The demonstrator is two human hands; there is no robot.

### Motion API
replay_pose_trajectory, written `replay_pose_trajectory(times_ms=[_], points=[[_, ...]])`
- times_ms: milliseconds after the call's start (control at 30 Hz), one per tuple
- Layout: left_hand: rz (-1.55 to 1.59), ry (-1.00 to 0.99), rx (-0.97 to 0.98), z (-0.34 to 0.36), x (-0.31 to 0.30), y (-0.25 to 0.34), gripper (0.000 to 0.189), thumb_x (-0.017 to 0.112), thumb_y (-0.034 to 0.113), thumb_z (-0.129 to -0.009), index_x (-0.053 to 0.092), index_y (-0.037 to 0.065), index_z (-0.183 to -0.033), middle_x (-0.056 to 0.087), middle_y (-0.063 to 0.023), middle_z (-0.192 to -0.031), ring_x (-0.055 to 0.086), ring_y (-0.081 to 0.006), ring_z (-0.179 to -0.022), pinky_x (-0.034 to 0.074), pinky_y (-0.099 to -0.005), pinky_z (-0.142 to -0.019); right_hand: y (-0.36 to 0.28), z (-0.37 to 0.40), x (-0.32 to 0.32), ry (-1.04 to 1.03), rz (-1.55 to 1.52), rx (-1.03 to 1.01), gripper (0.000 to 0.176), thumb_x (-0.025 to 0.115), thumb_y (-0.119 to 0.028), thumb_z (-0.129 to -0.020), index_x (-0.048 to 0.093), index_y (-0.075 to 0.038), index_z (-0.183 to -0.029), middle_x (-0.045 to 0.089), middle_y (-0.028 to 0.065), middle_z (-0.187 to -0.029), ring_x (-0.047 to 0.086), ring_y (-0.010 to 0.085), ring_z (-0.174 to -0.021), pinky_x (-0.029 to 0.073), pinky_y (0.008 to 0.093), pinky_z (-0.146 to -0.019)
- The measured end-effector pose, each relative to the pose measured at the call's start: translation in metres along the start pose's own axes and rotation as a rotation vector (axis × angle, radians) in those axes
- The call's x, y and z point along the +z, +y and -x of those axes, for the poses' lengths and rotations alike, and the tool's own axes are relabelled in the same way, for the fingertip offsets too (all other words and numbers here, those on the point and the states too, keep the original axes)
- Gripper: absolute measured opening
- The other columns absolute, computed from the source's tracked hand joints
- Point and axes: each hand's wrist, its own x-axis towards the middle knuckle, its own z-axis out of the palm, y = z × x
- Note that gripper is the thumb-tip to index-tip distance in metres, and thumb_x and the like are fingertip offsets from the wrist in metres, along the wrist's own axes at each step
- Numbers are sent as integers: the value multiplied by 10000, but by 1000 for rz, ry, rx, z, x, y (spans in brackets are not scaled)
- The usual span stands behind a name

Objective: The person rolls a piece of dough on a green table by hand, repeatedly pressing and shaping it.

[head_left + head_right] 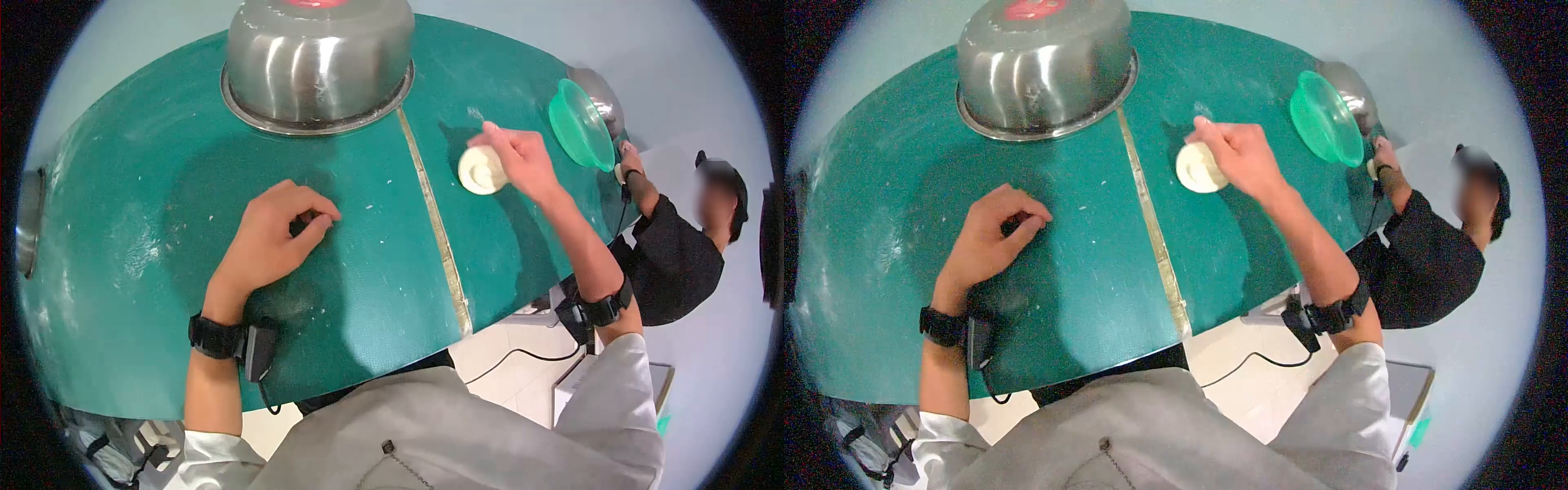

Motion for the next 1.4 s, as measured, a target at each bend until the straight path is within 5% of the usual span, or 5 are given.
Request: replay_pose_trajectory(times_ms=[167, 600, 900, 1033, 1400], points=[[3, -22, -32, -2, 0, 1, 65, 720, 55, -877, 727, 74, -938, 706, -61, -869, 602, -254, -802, 484, -365, -726, -17, -11, 45, 293, 429, -671, 283, 657, -312, -916, 661, -100, -729, 628, 99, -698, 654, 361, -679, 540, 464, -600], [-13, -9, -4, -5, 0, 5, 74, 699, 42, -876, 729, 60, -941, 697, -62, -845, 595, -242, -772, 487, -359, -686, 6, -85, 52, 537, 762, -378, 469, 506, -397, -1040, 708, -134, -708, 681, 132, -692, 646, 395, -604, 516, 494, -546], [-31, -4, 20, 0, 0, 0, 67, 693, 68, -891, 733, 74, -944, 698, -61, -847, 604, -233, -768, 506, -357, -707, 14, -32, 49, 361, 78, -179, 471, 445, -385, -1079, 740, -44, -1214, 742, 161, -1194, 705, 270, -1135, 529, 351, -967], [-1, 17, 24, 0, 0, -2, 68, 689, 82, -892, 735, 79, -942, 701, -62, -843, 608, -238, -770, 508, -373, -710, 6, 7, 39, 368, -84, -299, 427, 461, -368, -1066, 751, -66, -1150, 749, 149, -1127, 721, 362, -977, 565, 417, -876], [-33, 10, -17, 2, 3, 0, 59, 695, 69, -892, 731, 62, -937, 679, -58, -836, 605, -224, -758, 504, -343, -682, -39, -25, 70, 239, 904, -537, 363, 588, -406, -999, 708, -93, -856, 684, 112, -729, 691, 360, -700, 539, 455, -629]])
